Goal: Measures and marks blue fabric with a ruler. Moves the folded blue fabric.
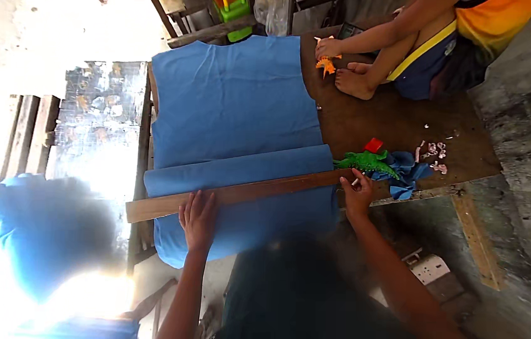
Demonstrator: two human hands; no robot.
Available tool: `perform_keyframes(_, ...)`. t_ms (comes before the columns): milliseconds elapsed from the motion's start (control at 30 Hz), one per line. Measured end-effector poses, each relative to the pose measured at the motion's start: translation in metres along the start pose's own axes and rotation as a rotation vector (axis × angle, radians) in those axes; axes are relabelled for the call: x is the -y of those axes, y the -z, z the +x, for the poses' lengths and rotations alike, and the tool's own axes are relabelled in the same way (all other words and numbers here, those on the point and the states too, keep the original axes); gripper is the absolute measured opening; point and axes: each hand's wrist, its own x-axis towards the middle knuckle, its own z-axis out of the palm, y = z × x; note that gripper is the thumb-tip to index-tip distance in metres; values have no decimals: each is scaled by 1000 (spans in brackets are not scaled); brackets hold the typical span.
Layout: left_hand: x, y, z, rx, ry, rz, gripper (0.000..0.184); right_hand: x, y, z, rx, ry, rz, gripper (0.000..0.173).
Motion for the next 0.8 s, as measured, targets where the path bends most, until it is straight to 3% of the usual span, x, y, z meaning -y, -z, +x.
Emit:
perform_keyframes(633, 2, -3, -9, -143, -3, -41, 29, 7, -11, -8, -19, 60, -9, 51)
perform_keyframes(800, -7, 3, -5, -220, 5, -70, 26, 28, -12, -22, 50, 97, -58, 53)
